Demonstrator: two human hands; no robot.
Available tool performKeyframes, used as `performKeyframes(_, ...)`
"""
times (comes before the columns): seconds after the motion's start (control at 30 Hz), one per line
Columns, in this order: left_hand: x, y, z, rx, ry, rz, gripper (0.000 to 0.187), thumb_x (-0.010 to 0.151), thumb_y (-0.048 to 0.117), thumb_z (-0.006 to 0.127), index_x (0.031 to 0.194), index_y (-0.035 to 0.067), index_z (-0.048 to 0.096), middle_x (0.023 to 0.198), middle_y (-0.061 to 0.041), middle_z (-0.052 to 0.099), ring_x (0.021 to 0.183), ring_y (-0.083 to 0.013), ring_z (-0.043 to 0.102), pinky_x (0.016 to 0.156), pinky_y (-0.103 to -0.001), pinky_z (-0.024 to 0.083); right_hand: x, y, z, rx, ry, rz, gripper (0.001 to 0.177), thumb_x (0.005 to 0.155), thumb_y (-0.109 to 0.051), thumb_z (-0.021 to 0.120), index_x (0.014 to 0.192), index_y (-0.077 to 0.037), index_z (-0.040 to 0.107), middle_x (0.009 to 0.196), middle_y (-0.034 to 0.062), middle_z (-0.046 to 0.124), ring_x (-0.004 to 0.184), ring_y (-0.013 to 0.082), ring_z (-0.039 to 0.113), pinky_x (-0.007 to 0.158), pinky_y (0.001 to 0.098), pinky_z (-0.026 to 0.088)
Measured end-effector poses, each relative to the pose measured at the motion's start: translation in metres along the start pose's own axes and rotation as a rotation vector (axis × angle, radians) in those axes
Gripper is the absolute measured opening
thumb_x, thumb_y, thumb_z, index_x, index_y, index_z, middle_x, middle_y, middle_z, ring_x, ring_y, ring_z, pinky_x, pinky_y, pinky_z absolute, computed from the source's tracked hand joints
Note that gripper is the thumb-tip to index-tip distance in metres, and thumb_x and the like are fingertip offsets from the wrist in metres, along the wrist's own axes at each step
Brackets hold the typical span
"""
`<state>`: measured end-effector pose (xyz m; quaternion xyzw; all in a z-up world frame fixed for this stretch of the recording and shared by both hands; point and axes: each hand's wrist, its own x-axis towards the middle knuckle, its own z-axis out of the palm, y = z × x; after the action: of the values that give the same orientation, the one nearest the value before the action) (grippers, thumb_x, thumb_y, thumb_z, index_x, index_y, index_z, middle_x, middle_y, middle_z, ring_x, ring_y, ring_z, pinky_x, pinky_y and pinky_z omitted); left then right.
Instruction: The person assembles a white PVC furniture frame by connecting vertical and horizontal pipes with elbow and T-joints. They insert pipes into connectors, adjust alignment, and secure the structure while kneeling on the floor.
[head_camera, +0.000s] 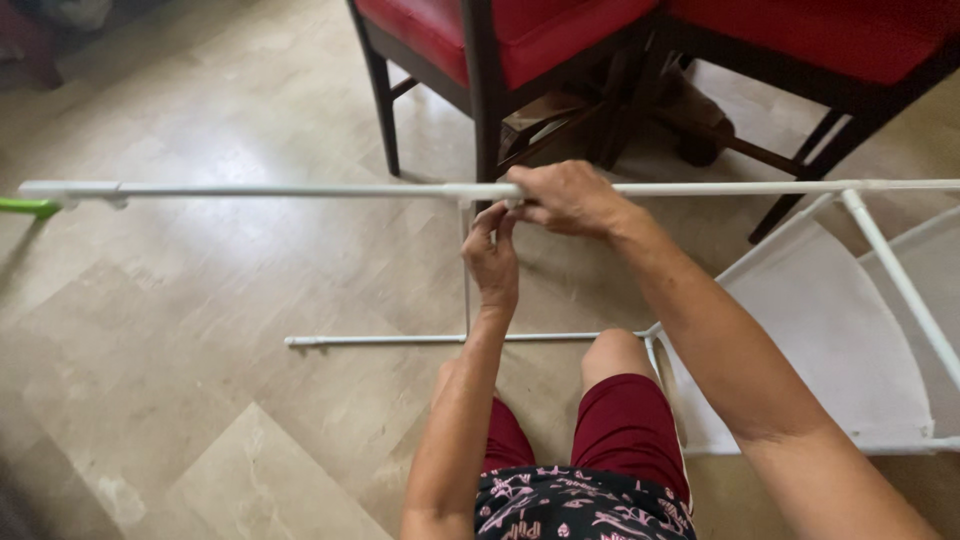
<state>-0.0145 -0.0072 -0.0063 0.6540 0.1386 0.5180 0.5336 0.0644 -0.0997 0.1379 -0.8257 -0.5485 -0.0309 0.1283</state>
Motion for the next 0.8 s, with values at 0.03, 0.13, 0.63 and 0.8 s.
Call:
performKeyframes(0.03,0.001,0.000,0.000,-0.013,-0.014,-0.011,0.017,0.097,0.009,0.072,0.113,0.005,0.074,0.103,-0.010,0.077,0.094,-0.0164,0.072,0.083,-0.031,0.055,0.000,0.001,0.000,-0.007,0.006,-0.013,0.031,0.089,-0.034,0.074,0.100,-0.008,0.061,0.085,0.0189,0.070,0.083,0.0419,0.067,0.071,0.0524,0.050)
performKeyframes(0.13,0.000,0.000,-0.005,-0.067,-0.051,-0.068,0.017,0.097,0.009,0.073,0.113,0.004,0.074,0.100,-0.009,0.078,0.091,-0.0164,0.071,0.083,-0.031,0.055,0.002,0.006,0.002,0.005,-0.021,0.004,0.032,0.087,-0.033,0.073,0.100,-0.008,0.059,0.084,0.0180,0.070,0.084,0.0413,0.068,0.071,0.0535,0.050)
performKeyframes(0.63,0.013,0.007,-0.018,0.101,-0.278,0.034,0.021,0.097,0.022,0.072,0.106,0.003,0.070,0.083,-0.017,0.072,0.070,-0.0277,0.068,0.064,-0.040,0.054,-0.010,0.013,0.016,-0.101,0.133,-0.099,0.041,0.104,-0.050,0.055,0.117,-0.012,0.062,0.084,0.0134,0.072,0.078,0.0349,0.070,0.070,0.0539,0.046)
performKeyframes(0.8,0.003,0.001,-0.018,0.366,-0.371,-0.111,0.026,0.099,0.027,0.070,0.092,0.003,0.064,0.072,-0.017,0.066,0.060,-0.0344,0.061,0.056,-0.047,0.044,-0.026,-0.004,0.028,-0.176,0.339,-0.055,0.032,0.103,-0.046,0.061,0.114,-0.017,0.067,0.087,0.0065,0.071,0.079,0.0277,0.070,0.068,0.0454,0.048)
